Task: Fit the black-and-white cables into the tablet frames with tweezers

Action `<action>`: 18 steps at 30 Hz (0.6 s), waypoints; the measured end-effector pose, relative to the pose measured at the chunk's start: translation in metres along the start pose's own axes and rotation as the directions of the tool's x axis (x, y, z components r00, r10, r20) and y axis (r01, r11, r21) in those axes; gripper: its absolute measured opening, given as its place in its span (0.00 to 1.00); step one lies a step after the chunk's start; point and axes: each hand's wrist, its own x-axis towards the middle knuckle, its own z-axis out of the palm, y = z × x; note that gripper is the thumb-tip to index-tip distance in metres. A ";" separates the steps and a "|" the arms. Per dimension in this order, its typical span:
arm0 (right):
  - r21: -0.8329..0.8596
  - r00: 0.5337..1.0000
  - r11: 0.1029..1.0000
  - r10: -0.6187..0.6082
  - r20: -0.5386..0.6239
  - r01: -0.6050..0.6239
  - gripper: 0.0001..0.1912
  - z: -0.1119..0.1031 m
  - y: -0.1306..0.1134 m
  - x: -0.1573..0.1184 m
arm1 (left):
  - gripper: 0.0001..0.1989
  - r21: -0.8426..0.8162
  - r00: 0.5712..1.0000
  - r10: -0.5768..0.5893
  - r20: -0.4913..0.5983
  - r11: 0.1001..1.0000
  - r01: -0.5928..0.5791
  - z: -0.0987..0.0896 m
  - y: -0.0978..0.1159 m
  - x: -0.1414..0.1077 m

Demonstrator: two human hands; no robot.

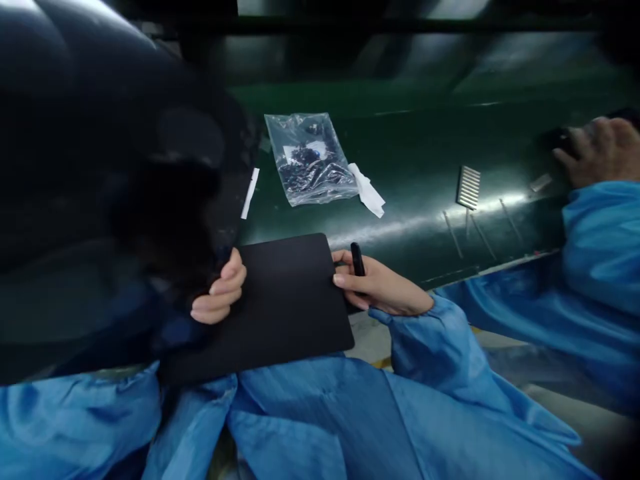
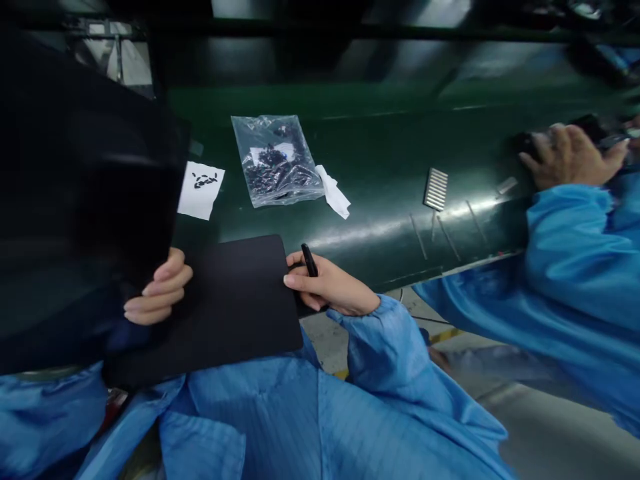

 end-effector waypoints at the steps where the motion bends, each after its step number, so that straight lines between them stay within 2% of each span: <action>1: -0.026 1.000 1.000 0.012 0.024 -0.011 0.29 -0.001 0.000 0.000 | 0.32 -0.117 0.989 -0.005 0.151 0.993 0.023 0.004 -0.003 0.003; 2: -0.058 0.998 0.998 0.023 0.057 -0.019 0.28 -0.003 0.001 0.000 | 0.31 -0.187 0.971 0.002 0.238 0.981 0.044 0.008 -0.006 0.004; 3: -0.093 0.995 0.995 0.034 0.091 -0.025 0.27 -0.004 0.001 -0.001 | 0.30 -0.206 0.965 0.002 0.261 0.977 0.053 0.010 -0.008 0.004; 10: -0.245 0.975 0.969 0.073 0.210 -0.020 0.27 -0.010 -0.003 -0.003 | 0.26 -0.168 0.971 0.020 0.239 0.986 0.021 0.009 -0.010 -0.002; 14: -0.253 0.966 0.967 0.049 0.255 0.018 0.26 -0.010 -0.004 -0.002 | 0.27 -0.008 0.989 0.053 0.138 0.999 -0.052 0.009 -0.009 -0.002; 16: -0.259 0.958 0.965 0.029 0.286 0.048 0.27 -0.010 -0.003 -0.001 | 0.29 0.112 0.995 0.094 0.043 0.989 -0.098 0.009 -0.012 0.000; 18: -0.279 0.939 0.956 0.015 0.343 0.087 0.29 -0.011 -0.003 -0.001 | 0.30 0.261 0.979 0.174 -0.101 0.955 -0.143 0.008 -0.014 0.002</action>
